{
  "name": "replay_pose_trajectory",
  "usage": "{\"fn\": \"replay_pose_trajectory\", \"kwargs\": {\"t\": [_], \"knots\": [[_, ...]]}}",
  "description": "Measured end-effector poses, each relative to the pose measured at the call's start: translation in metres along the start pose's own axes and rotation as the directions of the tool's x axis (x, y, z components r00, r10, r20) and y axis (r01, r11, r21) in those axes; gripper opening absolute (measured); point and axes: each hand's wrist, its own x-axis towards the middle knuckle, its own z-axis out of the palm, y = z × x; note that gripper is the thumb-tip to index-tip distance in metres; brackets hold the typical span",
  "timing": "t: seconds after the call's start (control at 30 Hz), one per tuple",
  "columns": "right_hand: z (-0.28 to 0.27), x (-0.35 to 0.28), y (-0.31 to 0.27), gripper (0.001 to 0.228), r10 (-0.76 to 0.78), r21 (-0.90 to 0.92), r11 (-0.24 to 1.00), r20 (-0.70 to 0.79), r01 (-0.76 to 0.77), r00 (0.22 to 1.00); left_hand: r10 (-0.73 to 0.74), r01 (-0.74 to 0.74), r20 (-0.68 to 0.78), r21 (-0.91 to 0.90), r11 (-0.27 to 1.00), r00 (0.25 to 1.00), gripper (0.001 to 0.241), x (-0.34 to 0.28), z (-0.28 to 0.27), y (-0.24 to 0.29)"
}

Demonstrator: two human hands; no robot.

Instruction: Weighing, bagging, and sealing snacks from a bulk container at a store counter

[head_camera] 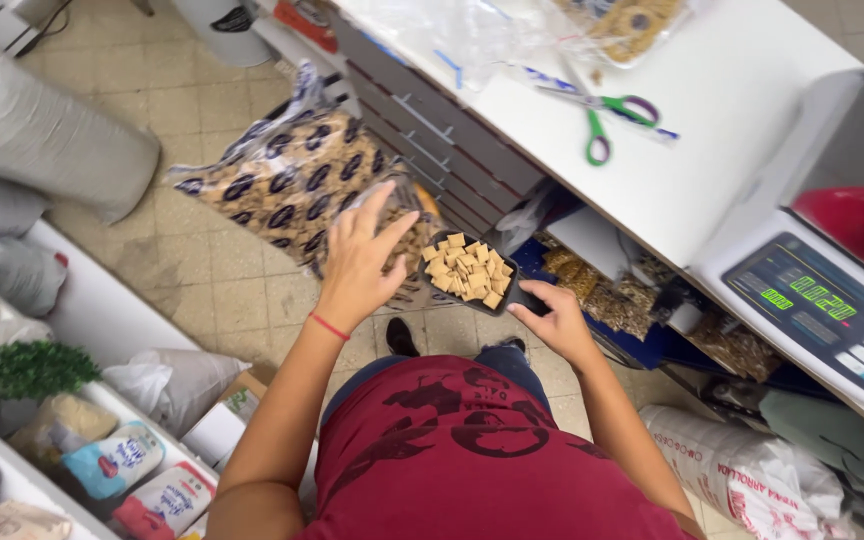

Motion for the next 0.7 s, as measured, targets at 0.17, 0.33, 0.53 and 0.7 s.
{"fn": "replay_pose_trajectory", "kwargs": {"t": [0.17,0.33,0.53,0.7], "knots": [[-0.07,-0.038,-0.018,0.031,-0.041,-0.015,0.999,-0.085,0.039,0.996,0.01,-0.017,-0.105,-0.062,0.998,0.994,0.051,0.007,0.006,0.041],[-0.157,-0.084,-0.051,0.028,-0.025,-0.059,0.998,-0.234,0.012,0.972,0.115,-0.149,-0.179,-0.194,0.97,0.977,0.046,0.052,0.013,0.122],[-0.259,-0.152,-0.096,0.031,0.034,-0.176,0.977,-0.42,-0.118,0.907,0.399,-0.458,-0.228,-0.519,0.722,0.888,0.036,0.15,0.019,0.259],[-0.318,-0.213,-0.109,0.03,0.064,-0.318,0.9,-0.58,-0.299,0.812,0.67,-0.646,-0.26,-0.634,0.425,0.696,0.024,0.218,0.057,0.375]]}}
